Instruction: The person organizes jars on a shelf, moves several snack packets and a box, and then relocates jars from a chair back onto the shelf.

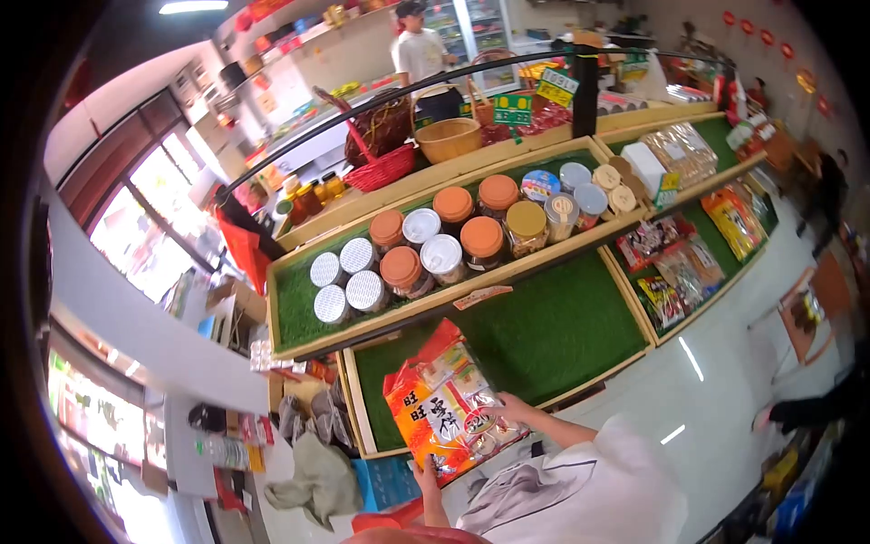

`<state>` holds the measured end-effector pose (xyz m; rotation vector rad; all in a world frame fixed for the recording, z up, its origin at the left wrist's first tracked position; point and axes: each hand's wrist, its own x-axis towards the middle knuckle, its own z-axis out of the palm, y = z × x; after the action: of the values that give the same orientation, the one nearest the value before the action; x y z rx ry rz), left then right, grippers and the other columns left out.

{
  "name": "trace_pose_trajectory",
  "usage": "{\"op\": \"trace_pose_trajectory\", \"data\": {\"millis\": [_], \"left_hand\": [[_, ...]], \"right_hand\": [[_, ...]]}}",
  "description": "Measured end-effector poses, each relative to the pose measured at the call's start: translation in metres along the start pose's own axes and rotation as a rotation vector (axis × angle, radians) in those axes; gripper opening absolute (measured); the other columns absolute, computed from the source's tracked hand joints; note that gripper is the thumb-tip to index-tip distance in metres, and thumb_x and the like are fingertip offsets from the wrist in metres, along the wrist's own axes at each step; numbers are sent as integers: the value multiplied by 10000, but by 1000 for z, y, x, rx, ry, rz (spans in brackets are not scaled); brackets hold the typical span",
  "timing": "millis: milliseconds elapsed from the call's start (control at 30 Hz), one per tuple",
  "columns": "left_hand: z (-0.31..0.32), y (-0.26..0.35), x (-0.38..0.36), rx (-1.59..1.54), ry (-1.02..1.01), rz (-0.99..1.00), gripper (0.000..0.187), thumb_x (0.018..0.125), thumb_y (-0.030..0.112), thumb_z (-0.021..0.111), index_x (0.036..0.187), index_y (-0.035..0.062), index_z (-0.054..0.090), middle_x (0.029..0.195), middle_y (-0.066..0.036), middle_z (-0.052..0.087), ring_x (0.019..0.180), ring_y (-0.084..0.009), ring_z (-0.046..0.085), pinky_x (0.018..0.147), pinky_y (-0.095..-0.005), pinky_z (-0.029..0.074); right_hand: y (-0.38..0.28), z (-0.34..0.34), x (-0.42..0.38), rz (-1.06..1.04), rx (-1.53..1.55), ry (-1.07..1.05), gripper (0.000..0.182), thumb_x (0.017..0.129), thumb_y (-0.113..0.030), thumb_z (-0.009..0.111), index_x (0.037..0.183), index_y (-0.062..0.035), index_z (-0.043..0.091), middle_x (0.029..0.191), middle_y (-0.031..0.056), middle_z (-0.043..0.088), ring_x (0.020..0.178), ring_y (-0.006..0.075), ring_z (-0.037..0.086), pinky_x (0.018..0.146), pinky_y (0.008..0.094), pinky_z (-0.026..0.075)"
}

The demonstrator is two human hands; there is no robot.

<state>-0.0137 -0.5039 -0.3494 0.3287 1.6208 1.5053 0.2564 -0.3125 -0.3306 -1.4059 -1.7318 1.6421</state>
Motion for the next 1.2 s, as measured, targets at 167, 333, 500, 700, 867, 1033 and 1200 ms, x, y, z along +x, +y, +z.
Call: {"op": "trace_pose_trajectory", "data": {"millis": [167,333,500,700,867,1033,1200], "left_hand": [[-74,32,91,34,-125,51,423,900,213,654,1242,28,489,900,-11,586,667,-48,493,547,-192,382],[-133,50,174,67,-137,148,551,902,244,655,1316,-30,418,1042,-75,579,824,-114,545,676,-240,461],[-173,67,223,118,-132,198,614,913,268,645,1368,-26,356,1207,-146,501,994,-185,528,792,-302,479],[-203,51,276,238,-128,355,591,925,241,617,1347,-97,376,1294,-263,481,1126,-314,505,985,-395,397],[-207,26,295,541,-140,323,636,938,325,590,1382,-65,354,1301,-249,499,1101,-294,548,908,-380,454],[-202,18,285,681,-83,539,608,895,340,588,1253,-124,430,1164,-330,523,1021,-433,547,903,-478,445],[-188,31,287,800,-99,602,584,867,351,599,1155,-145,491,1101,-340,540,986,-473,537,895,-509,445]], "right_hand": [[-12,85,53,-49,-168,77,670,779,-515,715,1208,-16,588,1156,199,610,1053,267,597,905,362,467],[-29,158,120,-20,-222,78,775,775,-549,694,1285,6,511,1211,228,579,1096,320,586,944,384,452],[-90,211,144,68,-99,102,821,776,-554,686,1316,19,452,1220,247,567,1127,345,567,957,396,444],[-72,249,189,30,-247,182,906,759,-591,662,1391,-26,340,1246,266,534,1109,396,555,938,446,449],[-67,267,196,209,-326,112,794,779,-246,687,1454,-139,284,1109,228,605,998,329,599,834,436,491],[41,315,239,-412,-178,-94,526,789,-77,623,1306,-98,526,997,189,638,818,251,626,639,377,499],[-11,271,158,-194,-408,-287,424,829,-112,590,1246,-52,545,1024,189,656,848,287,630,730,407,492]]}}
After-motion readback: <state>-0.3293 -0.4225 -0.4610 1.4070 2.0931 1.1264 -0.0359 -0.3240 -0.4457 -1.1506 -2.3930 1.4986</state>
